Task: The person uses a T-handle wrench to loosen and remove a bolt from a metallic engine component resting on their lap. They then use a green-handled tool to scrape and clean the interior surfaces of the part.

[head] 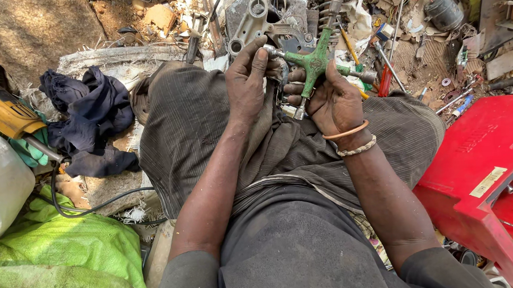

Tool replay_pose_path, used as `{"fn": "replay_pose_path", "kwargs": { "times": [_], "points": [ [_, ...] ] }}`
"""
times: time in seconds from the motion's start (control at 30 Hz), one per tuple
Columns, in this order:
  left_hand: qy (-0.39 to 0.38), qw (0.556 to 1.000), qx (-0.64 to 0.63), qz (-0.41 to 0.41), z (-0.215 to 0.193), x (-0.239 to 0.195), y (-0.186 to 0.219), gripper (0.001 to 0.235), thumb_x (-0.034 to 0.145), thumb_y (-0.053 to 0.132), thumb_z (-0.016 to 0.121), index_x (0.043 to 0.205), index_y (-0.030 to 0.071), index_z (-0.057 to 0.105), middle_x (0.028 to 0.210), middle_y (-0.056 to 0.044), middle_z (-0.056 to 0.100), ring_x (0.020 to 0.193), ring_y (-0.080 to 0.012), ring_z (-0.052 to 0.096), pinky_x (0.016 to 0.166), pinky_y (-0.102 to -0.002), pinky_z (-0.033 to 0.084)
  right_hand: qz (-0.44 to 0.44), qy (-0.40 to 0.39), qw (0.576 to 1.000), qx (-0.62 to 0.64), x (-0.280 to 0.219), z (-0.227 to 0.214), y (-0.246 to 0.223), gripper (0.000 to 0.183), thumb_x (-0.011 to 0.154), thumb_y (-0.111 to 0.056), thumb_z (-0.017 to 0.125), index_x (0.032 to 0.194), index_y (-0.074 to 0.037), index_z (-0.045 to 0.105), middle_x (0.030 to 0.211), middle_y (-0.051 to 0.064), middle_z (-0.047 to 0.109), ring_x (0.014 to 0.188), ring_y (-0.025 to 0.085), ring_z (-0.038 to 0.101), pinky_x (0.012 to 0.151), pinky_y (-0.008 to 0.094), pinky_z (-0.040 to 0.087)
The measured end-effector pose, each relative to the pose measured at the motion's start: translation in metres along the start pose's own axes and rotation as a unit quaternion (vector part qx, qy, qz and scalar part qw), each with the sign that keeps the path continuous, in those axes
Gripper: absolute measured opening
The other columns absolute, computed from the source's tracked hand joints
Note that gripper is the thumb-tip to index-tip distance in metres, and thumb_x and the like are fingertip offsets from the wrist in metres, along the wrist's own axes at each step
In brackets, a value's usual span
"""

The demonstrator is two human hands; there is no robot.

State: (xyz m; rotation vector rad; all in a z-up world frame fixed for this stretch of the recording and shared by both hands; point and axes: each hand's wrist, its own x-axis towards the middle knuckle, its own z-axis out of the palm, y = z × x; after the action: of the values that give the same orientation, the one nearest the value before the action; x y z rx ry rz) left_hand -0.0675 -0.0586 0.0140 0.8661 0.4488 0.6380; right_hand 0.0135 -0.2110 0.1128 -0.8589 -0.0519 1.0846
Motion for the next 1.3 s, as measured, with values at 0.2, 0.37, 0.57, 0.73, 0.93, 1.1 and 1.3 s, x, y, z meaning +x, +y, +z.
{"fn": "replay_pose_path", "kwargs": {
  "times": [0.2, 0.37, 0.57, 0.73, 0.93, 1.1, 1.3],
  "points": [
    [0.013, 1.0, -0.008, -0.021, -0.003, 0.002, 0.002, 0.038, 0.105, 0.028, 0.065, 0.129, 0.0, 0.068, 0.097, -0.008, 0.076, 0.086, -0.0126, 0.073, 0.075, -0.028, 0.063, 0.006, 0.017, 1.0, 0.01, -0.002, -0.006, 0.002, 0.055, 0.114, -0.039, 0.04, 0.147, 0.004, 0.047, 0.126, 0.025, 0.067, 0.116, 0.037, 0.069, 0.102, 0.051, 0.058],
    [0.011, 1.0, 0.001, -0.015, -0.004, -0.001, 0.006, 0.039, 0.101, 0.032, 0.068, 0.127, 0.002, 0.068, 0.098, -0.007, 0.075, 0.087, -0.013, 0.076, 0.074, -0.027, 0.065, 0.013, 0.023, 0.999, 0.025, 0.004, -0.007, 0.002, 0.052, 0.116, -0.036, 0.039, 0.147, 0.005, 0.049, 0.126, 0.025, 0.067, 0.114, 0.036, 0.07, 0.101, 0.049, 0.059],
    [0.07, 0.996, 0.055, 0.002, -0.013, 0.008, 0.016, 0.037, 0.101, 0.033, 0.072, 0.116, 0.0, 0.07, 0.092, -0.007, 0.074, 0.081, -0.0114, 0.072, 0.073, -0.027, 0.062, 0.014, 0.121, 0.87, -0.479, -0.002, 0.008, -0.002, 0.046, 0.112, -0.036, 0.052, 0.139, 0.001, 0.061, 0.115, 0.022, 0.074, 0.099, 0.029, 0.074, 0.09, 0.04, 0.061],
    [0.072, 0.988, 0.139, -0.018, -0.014, 0.025, 0.03, 0.036, 0.098, 0.036, 0.069, 0.112, 0.003, 0.071, 0.088, -0.004, 0.073, 0.074, -0.0099, 0.07, 0.066, -0.025, 0.062, -0.155, 0.114, 0.495, -0.848, 0.015, 0.009, 0.004, 0.052, 0.098, -0.035, 0.071, 0.14, -0.005, 0.065, 0.1, 0.016, 0.077, 0.08, 0.025, 0.074, 0.067, 0.036, 0.059],
    [0.048, 0.966, 0.254, -0.029, -0.015, 0.057, 0.017, 0.057, 0.09, 0.048, 0.071, 0.126, 0.005, 0.064, 0.091, -0.006, 0.078, 0.079, -0.0153, 0.075, 0.072, -0.034, 0.062, -0.355, 0.007, 0.5, -0.79, 0.076, -0.007, -0.004, 0.025, 0.118, -0.025, 0.068, 0.121, 0.0, 0.071, 0.109, 0.016, 0.076, 0.088, 0.021, 0.076, 0.071, 0.03, 0.065],
    [0.073, 0.815, 0.564, 0.109, -0.06, 0.067, -0.026, 0.071, 0.09, 0.043, 0.077, 0.131, -0.009, 0.053, 0.118, -0.03, 0.064, 0.111, -0.0439, 0.063, 0.092, -0.057, 0.049, -0.164, 0.165, 0.705, -0.67, 0.095, -0.012, -0.007, 0.038, 0.106, -0.036, 0.069, 0.107, 0.001, 0.076, 0.083, 0.012, 0.077, 0.06, 0.015, 0.071, 0.051, 0.029, 0.055],
    [0.016, 0.818, 0.565, -0.111, -0.068, 0.069, -0.05, 0.056, 0.095, 0.036, 0.071, 0.126, -0.008, 0.055, 0.114, -0.03, 0.064, 0.105, -0.0402, 0.067, 0.091, -0.05, 0.052, -0.22, 0.14, 0.66, -0.704, 0.118, -0.02, -0.002, 0.046, 0.104, -0.042, 0.071, 0.11, 0.003, 0.074, 0.077, 0.01, 0.076, 0.059, 0.013, 0.071, 0.052, 0.03, 0.056]
  ]
}}
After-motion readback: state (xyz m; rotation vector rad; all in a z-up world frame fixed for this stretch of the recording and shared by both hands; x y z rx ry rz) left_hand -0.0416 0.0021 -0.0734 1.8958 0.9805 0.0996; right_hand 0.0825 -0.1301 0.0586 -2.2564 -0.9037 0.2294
